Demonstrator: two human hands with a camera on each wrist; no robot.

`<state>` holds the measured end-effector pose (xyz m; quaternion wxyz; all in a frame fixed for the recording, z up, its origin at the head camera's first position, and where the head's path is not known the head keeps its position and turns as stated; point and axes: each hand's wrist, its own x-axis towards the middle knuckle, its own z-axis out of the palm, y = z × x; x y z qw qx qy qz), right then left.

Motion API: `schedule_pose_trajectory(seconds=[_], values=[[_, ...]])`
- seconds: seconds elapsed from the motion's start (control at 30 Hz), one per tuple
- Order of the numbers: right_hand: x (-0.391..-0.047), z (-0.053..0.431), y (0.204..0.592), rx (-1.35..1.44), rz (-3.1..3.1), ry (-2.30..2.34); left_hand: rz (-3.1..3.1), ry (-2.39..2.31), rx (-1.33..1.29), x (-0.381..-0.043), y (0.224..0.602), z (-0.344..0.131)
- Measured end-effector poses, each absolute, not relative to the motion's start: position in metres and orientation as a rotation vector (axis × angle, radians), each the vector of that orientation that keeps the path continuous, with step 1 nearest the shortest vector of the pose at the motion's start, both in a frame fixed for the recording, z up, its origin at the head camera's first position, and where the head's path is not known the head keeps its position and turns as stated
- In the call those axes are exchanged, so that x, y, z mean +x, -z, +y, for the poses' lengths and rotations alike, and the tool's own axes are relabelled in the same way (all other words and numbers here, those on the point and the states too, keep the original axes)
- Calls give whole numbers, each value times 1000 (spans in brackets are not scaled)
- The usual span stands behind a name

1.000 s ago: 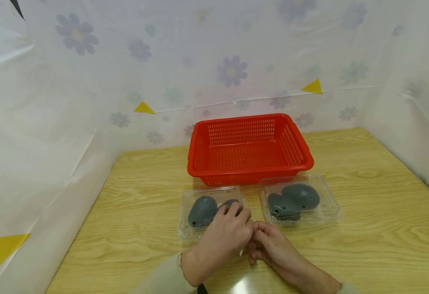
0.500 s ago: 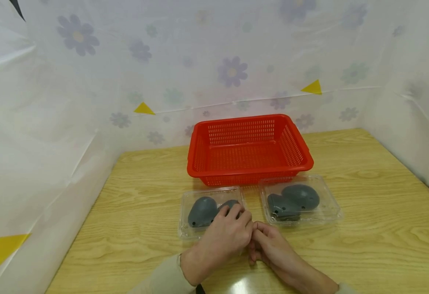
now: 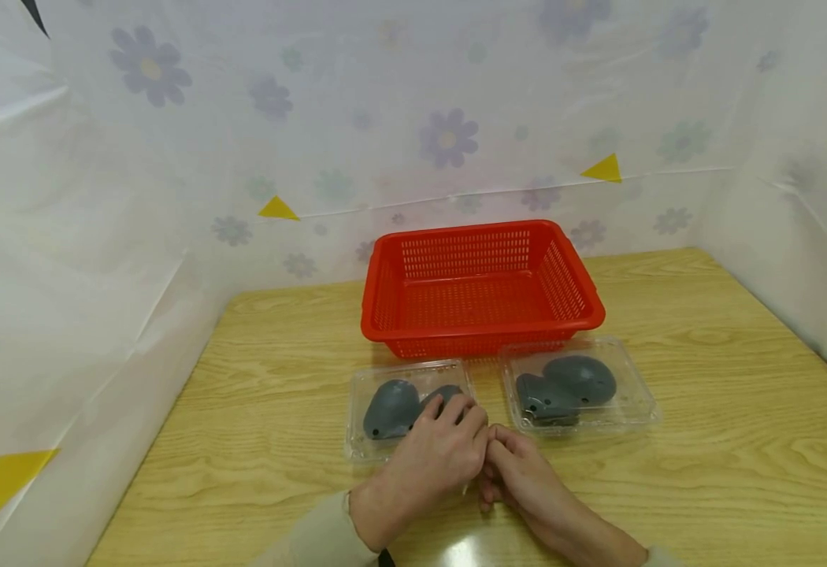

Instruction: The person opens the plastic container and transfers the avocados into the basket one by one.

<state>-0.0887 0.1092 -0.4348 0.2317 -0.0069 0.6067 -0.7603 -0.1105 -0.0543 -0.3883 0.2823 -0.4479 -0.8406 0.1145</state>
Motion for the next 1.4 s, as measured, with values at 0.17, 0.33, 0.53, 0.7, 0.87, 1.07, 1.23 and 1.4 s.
schedule_pose_trajectory(seconds=[0.17,0.33,0.53,0.7,0.87,1.07,1.23,1.4], values=[[-88,108,434,-37,1688,2084,-2231,-288,-1184,-110,386,-55],[-88,108,434,-31,1697,2104,-2207,-202,-1131,-114,371,-53],[-87,110,434,-31,1682,2116,-2195,-137,-1179,-116,372,-54],[-88,111,433,-58,1680,2108,-2142,-27,-1218,-118,380,-54],[-87,111,434,-83,1663,2099,-2114,28,-1226,-115,387,-58],[-88,111,434,-66,1689,2092,-2195,-61,-1117,-112,391,-74],[-87,110,434,-58,1677,2096,-2256,-38,-1067,-110,393,-87],[-88,110,435,-84,1689,2111,-2367,-67,-957,-107,392,-97]])
